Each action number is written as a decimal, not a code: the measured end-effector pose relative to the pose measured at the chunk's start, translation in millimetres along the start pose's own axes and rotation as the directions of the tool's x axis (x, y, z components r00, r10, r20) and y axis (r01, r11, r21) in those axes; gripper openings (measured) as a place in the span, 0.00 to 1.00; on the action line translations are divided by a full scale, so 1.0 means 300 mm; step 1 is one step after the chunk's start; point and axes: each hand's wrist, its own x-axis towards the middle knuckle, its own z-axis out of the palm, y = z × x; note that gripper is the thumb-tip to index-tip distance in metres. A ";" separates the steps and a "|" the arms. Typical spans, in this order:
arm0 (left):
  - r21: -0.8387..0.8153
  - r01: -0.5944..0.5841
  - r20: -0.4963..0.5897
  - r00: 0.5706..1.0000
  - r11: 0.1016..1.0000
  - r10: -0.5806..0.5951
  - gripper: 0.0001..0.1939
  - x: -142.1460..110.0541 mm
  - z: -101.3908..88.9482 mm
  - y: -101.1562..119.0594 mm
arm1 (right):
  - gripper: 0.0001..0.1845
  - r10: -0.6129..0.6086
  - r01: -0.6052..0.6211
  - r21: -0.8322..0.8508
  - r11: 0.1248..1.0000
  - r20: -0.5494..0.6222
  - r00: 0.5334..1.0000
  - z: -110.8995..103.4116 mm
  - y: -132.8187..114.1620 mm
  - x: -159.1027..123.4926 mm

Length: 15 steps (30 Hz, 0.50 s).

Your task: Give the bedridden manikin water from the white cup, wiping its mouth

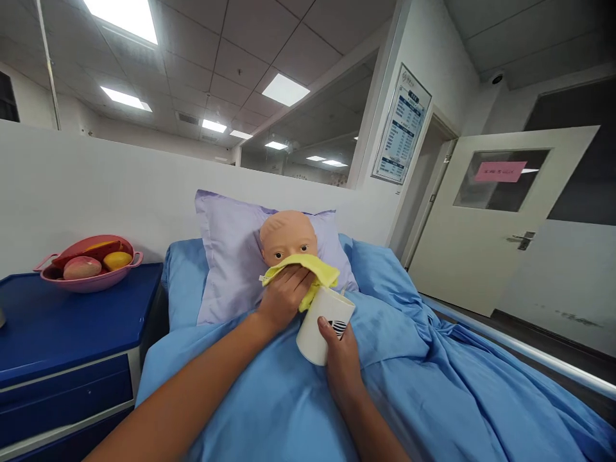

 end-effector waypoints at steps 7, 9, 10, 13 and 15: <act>-0.020 0.043 0.137 0.990 0.999 -0.039 0.17 -0.123 0.039 -0.007 | 0.39 0.008 -0.008 -0.074 0.997 0.007 1.000 -0.006 -0.004 0.001; -0.066 0.068 0.191 0.980 0.995 -0.055 0.18 -0.165 0.028 -0.003 | 0.41 0.029 -0.031 -0.136 0.990 -0.014 0.999 -0.007 -0.009 -0.003; -0.086 0.091 0.222 0.972 0.992 -0.070 0.19 -0.183 0.016 -0.002 | 0.42 0.045 -0.048 -0.175 0.983 -0.020 0.999 -0.006 -0.014 -0.006; -0.148 0.229 0.320 0.932 0.962 -0.173 0.17 -0.230 -0.063 -0.012 | 0.44 0.079 -0.091 -0.297 0.950 -0.051 0.996 -0.004 -0.036 -0.015; -0.246 0.365 0.338 0.901 0.898 -0.273 0.15 -0.265 -0.161 -0.041 | 0.44 0.090 -0.127 -0.416 0.901 -0.106 0.990 -0.008 -0.046 -0.015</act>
